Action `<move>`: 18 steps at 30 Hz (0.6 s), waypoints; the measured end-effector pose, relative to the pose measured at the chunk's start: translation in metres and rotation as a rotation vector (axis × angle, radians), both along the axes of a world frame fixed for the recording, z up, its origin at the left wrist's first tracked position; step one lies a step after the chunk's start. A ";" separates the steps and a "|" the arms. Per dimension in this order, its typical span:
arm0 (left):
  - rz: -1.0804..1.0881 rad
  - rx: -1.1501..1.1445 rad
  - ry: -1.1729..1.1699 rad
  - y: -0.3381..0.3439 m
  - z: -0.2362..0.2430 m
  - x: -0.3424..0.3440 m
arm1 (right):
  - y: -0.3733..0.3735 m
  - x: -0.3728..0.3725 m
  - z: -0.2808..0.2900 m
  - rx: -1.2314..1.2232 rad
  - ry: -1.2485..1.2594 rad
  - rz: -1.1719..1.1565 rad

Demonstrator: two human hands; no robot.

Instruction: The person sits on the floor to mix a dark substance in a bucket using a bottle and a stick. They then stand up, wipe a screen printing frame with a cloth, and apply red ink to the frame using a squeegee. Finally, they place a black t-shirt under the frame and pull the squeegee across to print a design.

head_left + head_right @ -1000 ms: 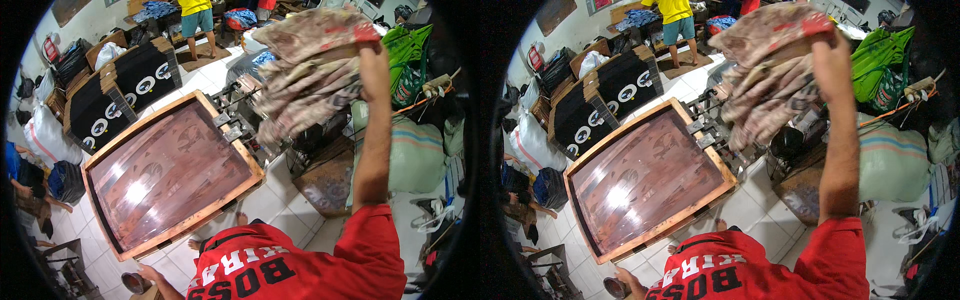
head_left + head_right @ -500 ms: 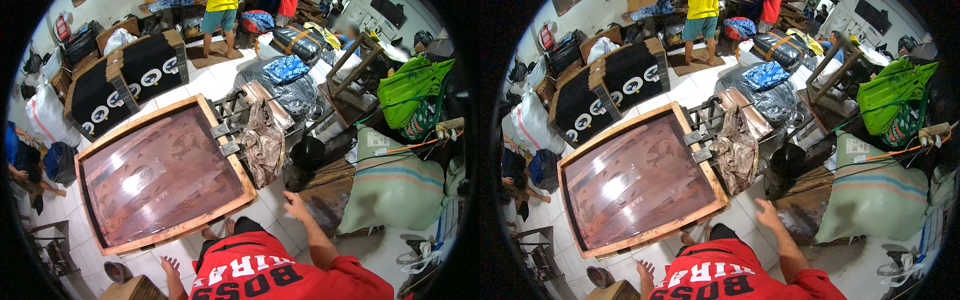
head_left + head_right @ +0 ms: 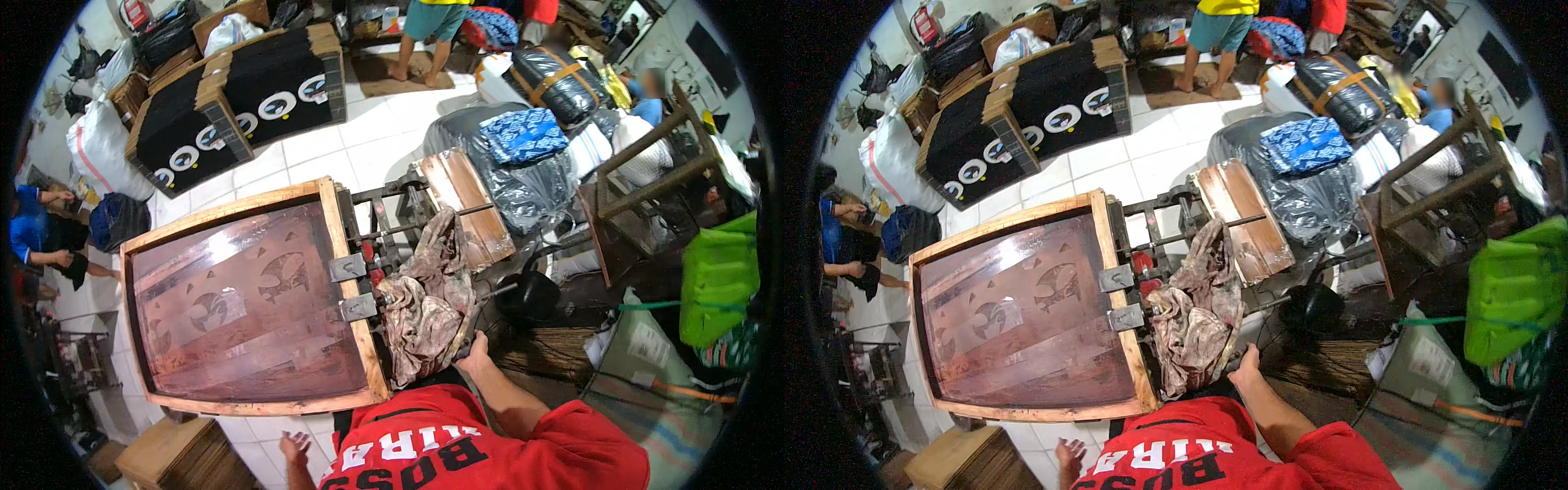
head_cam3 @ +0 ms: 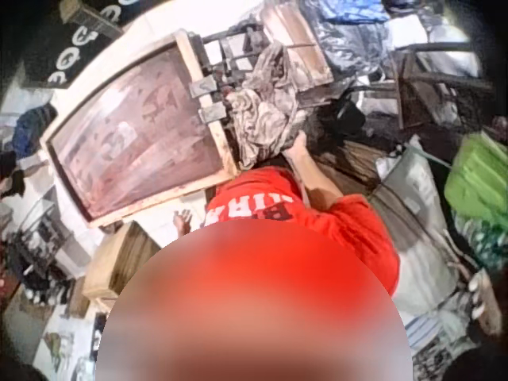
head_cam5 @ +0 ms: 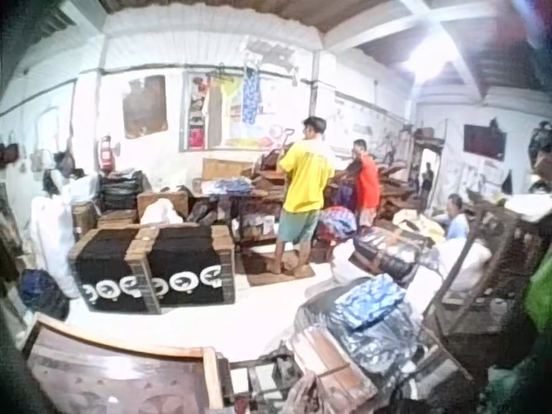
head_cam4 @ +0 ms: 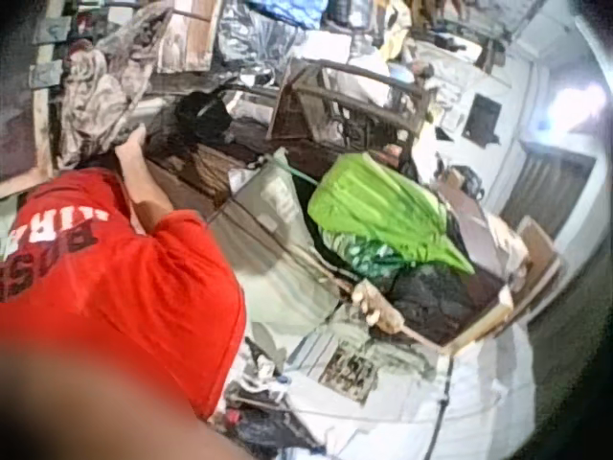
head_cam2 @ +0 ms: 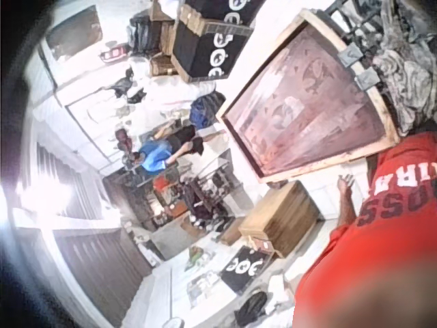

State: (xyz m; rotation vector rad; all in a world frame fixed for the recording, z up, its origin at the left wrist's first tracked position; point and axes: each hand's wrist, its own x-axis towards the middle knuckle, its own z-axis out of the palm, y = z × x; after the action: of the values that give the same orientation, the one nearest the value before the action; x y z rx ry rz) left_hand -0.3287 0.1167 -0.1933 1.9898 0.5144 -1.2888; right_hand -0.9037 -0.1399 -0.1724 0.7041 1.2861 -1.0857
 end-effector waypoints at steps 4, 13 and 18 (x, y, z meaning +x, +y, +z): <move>0.005 0.009 0.079 0.023 0.011 -0.084 | 0.002 0.003 0.002 0.130 0.122 0.078; -0.095 0.026 0.031 0.049 0.018 -0.166 | -0.015 0.005 0.025 0.071 0.088 0.173; 0.088 -0.058 -0.088 0.083 -0.001 -0.193 | -0.019 -0.020 -0.011 0.125 0.151 0.286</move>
State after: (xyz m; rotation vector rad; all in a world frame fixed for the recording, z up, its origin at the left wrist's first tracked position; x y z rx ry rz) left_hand -0.5217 0.1998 -0.1948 1.9443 0.5102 -1.1453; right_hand -0.9239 -0.1588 -0.1835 0.5169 1.5427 -0.8430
